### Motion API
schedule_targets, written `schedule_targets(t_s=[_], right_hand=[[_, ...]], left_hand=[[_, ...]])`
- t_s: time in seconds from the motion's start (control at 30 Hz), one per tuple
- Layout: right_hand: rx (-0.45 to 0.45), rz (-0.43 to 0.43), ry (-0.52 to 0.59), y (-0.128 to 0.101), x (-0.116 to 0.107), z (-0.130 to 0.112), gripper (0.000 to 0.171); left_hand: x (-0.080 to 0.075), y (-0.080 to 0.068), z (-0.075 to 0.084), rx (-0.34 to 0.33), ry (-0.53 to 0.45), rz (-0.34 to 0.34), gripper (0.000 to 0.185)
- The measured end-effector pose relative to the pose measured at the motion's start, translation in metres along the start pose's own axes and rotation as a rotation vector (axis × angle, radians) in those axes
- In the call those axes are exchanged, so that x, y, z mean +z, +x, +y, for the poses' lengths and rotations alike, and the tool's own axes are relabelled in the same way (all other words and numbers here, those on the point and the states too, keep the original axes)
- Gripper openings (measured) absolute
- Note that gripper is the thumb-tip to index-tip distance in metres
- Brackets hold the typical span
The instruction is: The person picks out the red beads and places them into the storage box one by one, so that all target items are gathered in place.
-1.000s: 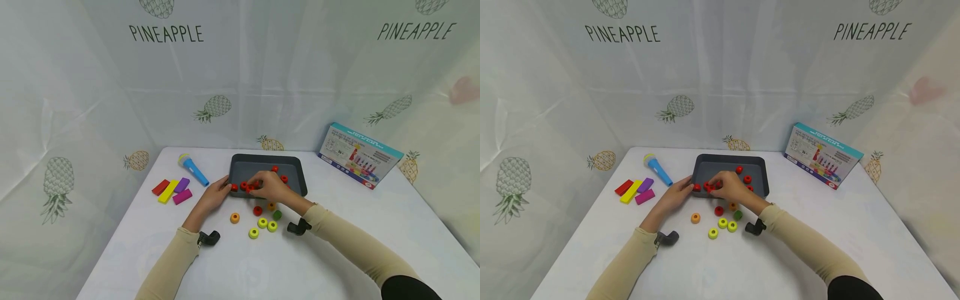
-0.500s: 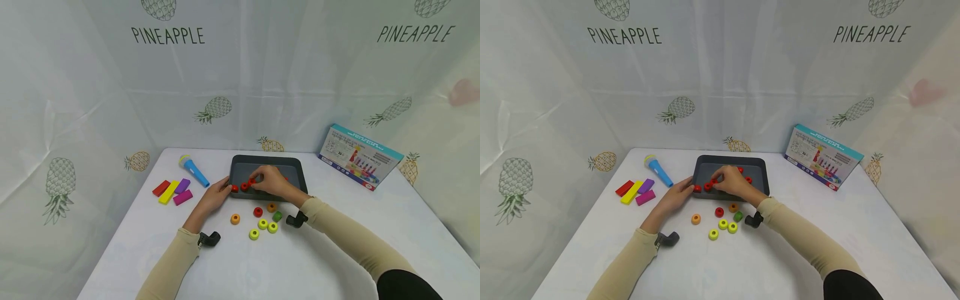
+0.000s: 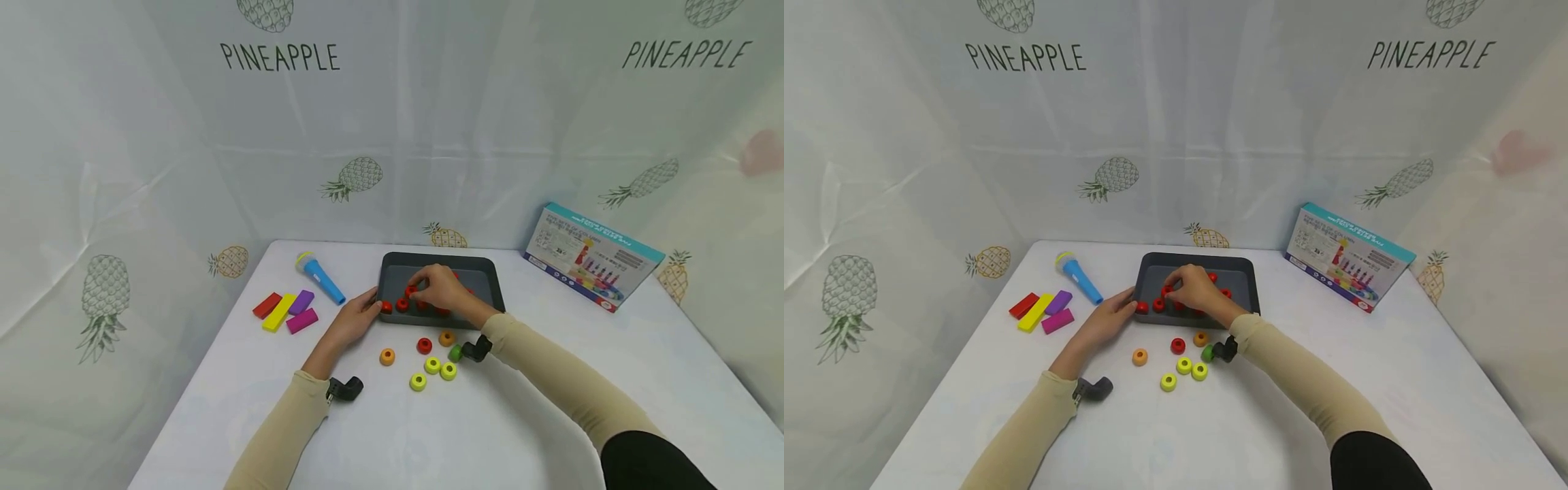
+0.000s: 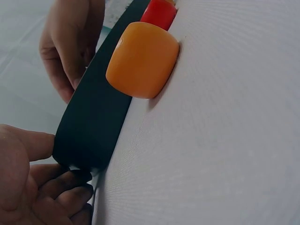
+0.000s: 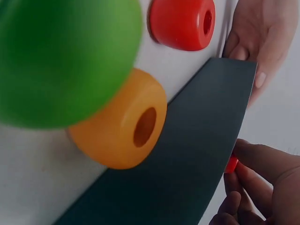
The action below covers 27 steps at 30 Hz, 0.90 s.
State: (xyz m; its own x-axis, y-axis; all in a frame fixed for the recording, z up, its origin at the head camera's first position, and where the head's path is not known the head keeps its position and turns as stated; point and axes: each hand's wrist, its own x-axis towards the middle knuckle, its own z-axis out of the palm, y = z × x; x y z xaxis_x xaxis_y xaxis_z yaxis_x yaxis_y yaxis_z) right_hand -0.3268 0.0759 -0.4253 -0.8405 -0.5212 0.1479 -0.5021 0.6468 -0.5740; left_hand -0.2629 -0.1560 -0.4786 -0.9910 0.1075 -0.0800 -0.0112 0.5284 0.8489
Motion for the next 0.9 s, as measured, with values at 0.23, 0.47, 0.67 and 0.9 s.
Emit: schedule_targets(t_s=[0.23, 0.47, 0.67, 0.9], right_hand=[[0.085, -0.046, -0.02, 0.005, 0.004, 0.006, 0.026], [0.13, -0.064, -0.018, 0.01, 0.008, 0.01, 0.029], [0.13, -0.077, -0.025, 0.013, 0.007, 0.01, 0.028], [0.116, -0.072, -0.052, 0.016, 0.007, 0.012, 0.026]], left_hand=[[0.003, -0.001, -0.003, -0.01, -0.02, -0.018, 0.057], [0.004, -0.002, -0.007, -0.019, -0.016, -0.005, 0.057], [0.002, -0.002, -0.005, -0.018, -0.02, -0.002, 0.057], [-0.001, 0.0, -0.002, 0.004, -0.012, 0.004, 0.057]])
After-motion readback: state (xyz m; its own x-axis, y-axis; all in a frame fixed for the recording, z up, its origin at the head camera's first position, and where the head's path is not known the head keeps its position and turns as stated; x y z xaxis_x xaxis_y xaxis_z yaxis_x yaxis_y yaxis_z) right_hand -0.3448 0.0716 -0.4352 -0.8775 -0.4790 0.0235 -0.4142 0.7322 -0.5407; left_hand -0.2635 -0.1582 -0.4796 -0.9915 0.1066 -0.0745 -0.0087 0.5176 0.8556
